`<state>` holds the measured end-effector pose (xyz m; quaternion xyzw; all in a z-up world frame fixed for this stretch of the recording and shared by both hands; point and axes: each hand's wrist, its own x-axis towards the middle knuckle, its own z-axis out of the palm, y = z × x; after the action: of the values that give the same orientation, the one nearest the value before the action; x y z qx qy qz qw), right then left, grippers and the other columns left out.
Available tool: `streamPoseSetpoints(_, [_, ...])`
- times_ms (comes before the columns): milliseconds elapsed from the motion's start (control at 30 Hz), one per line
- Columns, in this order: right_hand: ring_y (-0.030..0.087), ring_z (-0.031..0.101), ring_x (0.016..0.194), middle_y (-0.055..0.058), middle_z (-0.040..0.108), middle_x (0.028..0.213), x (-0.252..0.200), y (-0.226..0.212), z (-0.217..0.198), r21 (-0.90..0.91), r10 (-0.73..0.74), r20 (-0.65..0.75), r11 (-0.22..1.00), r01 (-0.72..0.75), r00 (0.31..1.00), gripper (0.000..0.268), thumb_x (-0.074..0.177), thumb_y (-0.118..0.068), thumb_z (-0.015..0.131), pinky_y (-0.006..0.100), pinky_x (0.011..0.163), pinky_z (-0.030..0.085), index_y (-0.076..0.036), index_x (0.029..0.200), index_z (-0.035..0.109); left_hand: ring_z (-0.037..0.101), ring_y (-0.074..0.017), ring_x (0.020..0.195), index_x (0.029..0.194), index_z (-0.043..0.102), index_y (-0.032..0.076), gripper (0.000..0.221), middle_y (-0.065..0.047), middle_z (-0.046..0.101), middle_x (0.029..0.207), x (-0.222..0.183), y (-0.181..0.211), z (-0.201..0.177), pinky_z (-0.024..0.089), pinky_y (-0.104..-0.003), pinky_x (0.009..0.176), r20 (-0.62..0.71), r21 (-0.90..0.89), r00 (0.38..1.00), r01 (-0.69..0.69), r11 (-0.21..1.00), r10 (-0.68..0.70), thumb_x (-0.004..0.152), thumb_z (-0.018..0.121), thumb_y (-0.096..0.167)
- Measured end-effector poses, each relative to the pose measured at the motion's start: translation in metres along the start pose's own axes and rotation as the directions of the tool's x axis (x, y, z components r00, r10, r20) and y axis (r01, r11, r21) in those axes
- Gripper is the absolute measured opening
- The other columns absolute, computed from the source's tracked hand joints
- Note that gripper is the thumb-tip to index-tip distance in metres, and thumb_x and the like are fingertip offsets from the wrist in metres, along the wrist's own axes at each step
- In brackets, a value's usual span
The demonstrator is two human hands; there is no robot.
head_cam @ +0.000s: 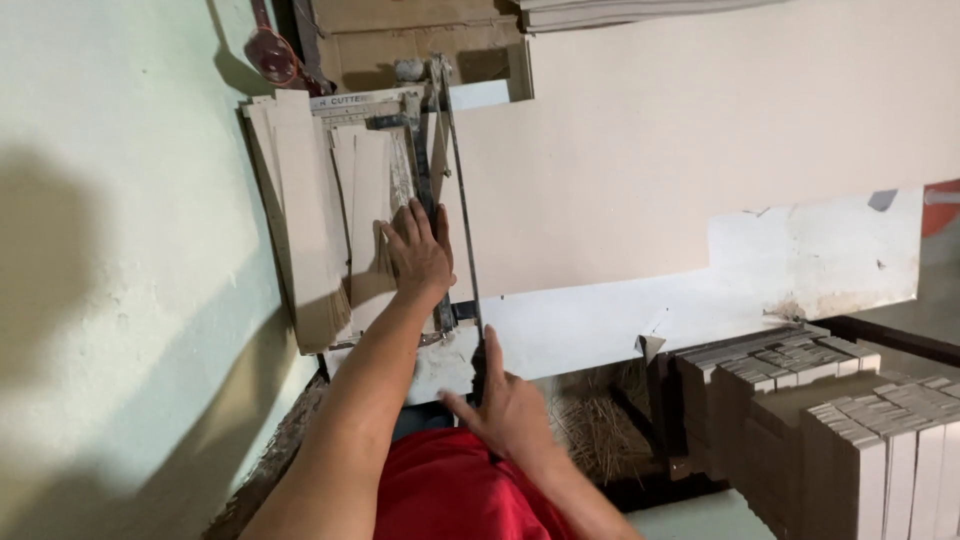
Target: Using a manual paper cutter to cut thin strips from larger sheets of material.
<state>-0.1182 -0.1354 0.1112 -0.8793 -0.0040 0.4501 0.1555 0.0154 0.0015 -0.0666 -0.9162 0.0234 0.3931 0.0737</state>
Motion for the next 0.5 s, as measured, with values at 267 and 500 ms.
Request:
streamPoseSetpoints(267, [0.044, 0.074, 0.074, 0.021, 0.072, 0.099, 0.091, 0.067, 0.147, -0.001, -0.069, -0.349, 0.997, 0.073, 0.934, 0.087, 0.086, -0.01, 0.06, 0.053, 0.06, 0.063, -0.011, 0.163, 0.018, -0.007, -0.0461, 0.154, 0.164, -0.003, 0.012, 0.125, -0.031, -0.009, 0.166, -0.003, -0.002, -0.003, -0.006, -0.08, 0.112, -0.004, -0.187, 1.0, -0.012, 0.982, 0.011, 0.078, 0.084, 0.039])
streamPoseSetpoints(500, [0.049, 0.074, 0.094, 0.024, 0.078, 0.096, -0.023, 0.008, -0.027, 0.488, 0.054, -0.015, 0.872, -0.04, 0.998, 0.099, 0.087, -0.059, 0.064, 0.059, 0.078, 0.057, -0.018, 0.163, 0.014, 0.003, -0.0384, 0.158, 0.163, 0.014, 0.027, 0.059, -0.018, 0.006, 0.171, -0.048, -0.017, -0.006, 0.004, -0.067, 0.12, -0.195, -0.038, 0.925, -0.338, 0.94, 0.325, 0.109, 0.028, 0.043])
